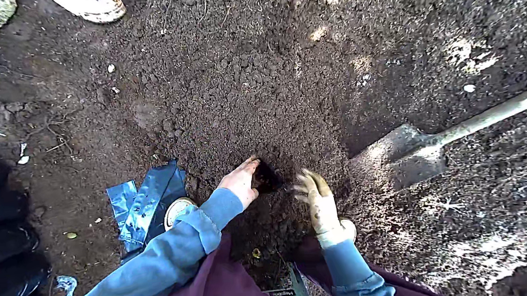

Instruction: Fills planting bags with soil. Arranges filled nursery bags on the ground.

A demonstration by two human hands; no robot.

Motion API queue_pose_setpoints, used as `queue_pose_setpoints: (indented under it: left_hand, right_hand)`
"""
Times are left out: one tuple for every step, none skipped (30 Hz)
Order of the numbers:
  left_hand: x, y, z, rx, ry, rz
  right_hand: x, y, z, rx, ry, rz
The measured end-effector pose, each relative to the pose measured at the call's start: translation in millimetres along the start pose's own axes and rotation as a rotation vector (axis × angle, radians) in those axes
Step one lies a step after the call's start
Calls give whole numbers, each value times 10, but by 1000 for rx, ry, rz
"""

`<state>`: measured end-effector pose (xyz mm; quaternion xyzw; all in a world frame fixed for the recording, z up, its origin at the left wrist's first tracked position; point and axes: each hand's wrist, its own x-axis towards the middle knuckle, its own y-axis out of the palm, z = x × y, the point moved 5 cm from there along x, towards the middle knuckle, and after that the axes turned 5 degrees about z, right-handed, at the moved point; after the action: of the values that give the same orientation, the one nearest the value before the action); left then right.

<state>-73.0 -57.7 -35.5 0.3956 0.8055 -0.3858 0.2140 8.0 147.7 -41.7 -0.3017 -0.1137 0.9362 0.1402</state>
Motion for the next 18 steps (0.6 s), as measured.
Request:
queue_pose_setpoints:
  left_hand:
    - [-10,7,4,7,2,13]
    - [-31,2,-9,11,6,22]
    - [-62,-9,-28,11,13,27]
    - [-106,-28,-54,6,21,37]
    - [-155,-55,-74,-6,30,43]
    - [-200,-92,-82,-22,37,40]
    - [-239,-130,-72,-40,38,35]
    - [-263,-159,-41,-55,36,26]
    - [-265,-169,0,-66,34,22]
    - [-249,-157,41,-76,31,25]
    - [-229,-124,76,-90,31,28]
    - [-207,-79,106,-97,29,43]
    - [-187,-50,123,-101,25,55]
    - [-172,-40,130,-107,23,60]
    - [-163,-39,132,-116,22,65]
    - [-158,-40,137,-122,17,70]
    - [-155,-40,142,-127,11,75]
    - [-155,-45,142,-131,4,78]
  right_hand:
    - [38,-146,-352,38,130,-69]
    - [40,-235,-706,138,287,-110]
    - [26,-257,-1011,289,424,-128]
    - [22,-233,-1219,449,506,-144]
    - [51,-194,-1333,580,540,-176]
    - [108,-155,-1374,677,546,-197]
    - [174,-109,-1375,767,536,-195]
    - [239,-49,-1358,848,519,-179]
    - [311,18,-1335,907,499,-170]
    - [394,83,-1325,946,476,-163]
    - [474,138,-1334,975,461,-159]
    - [550,184,-1331,992,458,-166]
    - [624,222,-1302,1007,444,-178]
    - [699,256,-1251,1023,418,-195]
    - [776,291,-1188,1007,367,-198]
    - [845,318,-1131,956,281,-183]
    - [907,335,-1092,881,197,-170]
    - [948,352,-1046,807,180,-178]
